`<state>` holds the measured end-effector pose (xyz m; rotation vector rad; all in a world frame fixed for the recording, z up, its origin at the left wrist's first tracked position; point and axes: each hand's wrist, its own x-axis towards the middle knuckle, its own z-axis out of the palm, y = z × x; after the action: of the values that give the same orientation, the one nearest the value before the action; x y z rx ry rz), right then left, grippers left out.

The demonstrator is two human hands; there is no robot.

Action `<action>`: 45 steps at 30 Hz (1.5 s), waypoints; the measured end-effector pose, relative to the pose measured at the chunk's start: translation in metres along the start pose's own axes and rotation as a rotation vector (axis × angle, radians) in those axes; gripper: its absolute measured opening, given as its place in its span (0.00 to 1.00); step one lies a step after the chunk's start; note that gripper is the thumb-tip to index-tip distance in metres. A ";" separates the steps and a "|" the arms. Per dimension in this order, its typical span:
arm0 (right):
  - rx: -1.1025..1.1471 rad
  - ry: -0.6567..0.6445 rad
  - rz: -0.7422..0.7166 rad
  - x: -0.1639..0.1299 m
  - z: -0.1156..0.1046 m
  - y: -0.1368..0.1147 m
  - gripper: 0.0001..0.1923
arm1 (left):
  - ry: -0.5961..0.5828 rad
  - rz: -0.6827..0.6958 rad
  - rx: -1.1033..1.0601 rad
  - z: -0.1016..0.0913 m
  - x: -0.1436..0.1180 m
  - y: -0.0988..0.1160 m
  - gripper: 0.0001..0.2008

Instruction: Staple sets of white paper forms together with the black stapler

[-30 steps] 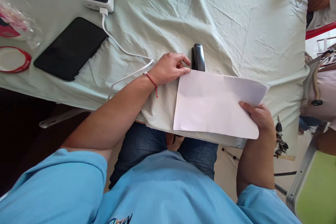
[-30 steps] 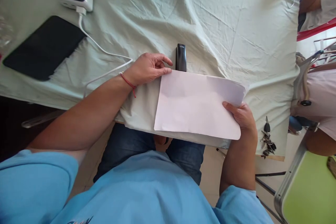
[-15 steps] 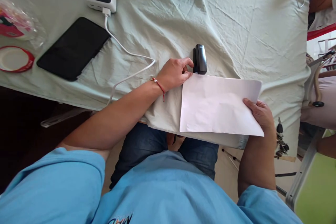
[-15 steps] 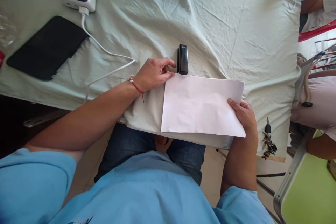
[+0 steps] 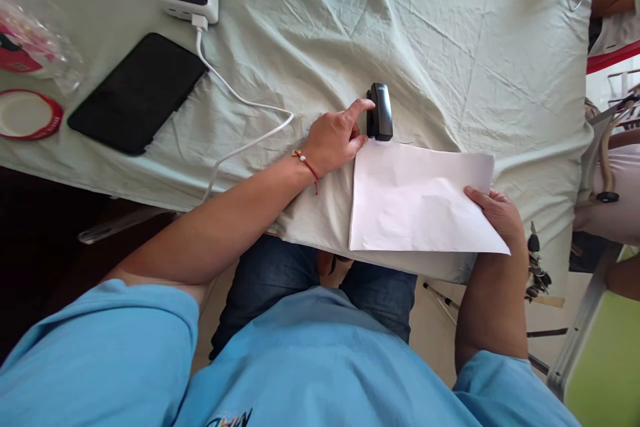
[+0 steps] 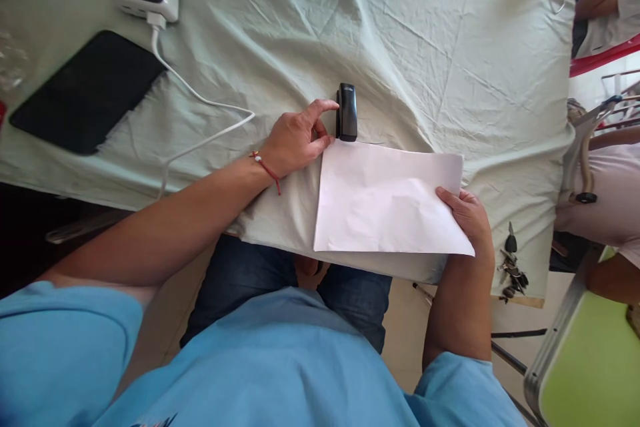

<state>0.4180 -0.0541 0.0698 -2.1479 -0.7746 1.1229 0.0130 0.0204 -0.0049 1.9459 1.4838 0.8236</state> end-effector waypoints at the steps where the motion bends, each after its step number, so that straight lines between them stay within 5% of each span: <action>1: -0.002 -0.002 0.014 0.001 0.001 -0.001 0.15 | 0.002 -0.003 0.010 0.001 0.000 0.001 0.38; 11: 0.071 0.061 0.022 0.004 0.006 -0.014 0.07 | 0.027 0.101 0.004 0.011 0.002 -0.010 0.43; 20: 0.080 0.051 0.015 0.004 0.004 -0.010 0.06 | 0.024 0.146 -0.066 0.012 0.003 -0.012 0.33; 32: 0.108 0.064 0.037 -0.008 0.010 -0.017 0.05 | -0.027 0.188 0.308 0.003 -0.012 -0.006 0.34; 39: 0.128 0.011 0.061 -0.007 0.017 -0.022 0.04 | 0.064 0.243 0.130 -0.001 -0.012 -0.027 0.33; 45: 0.113 -0.030 -0.092 0.012 0.025 -0.025 0.04 | 0.111 0.251 0.091 -0.008 -0.011 -0.030 0.32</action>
<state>0.3968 -0.0233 0.0694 -1.9864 -0.7955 1.1270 -0.0143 0.0169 -0.0237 2.2185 1.3768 1.0018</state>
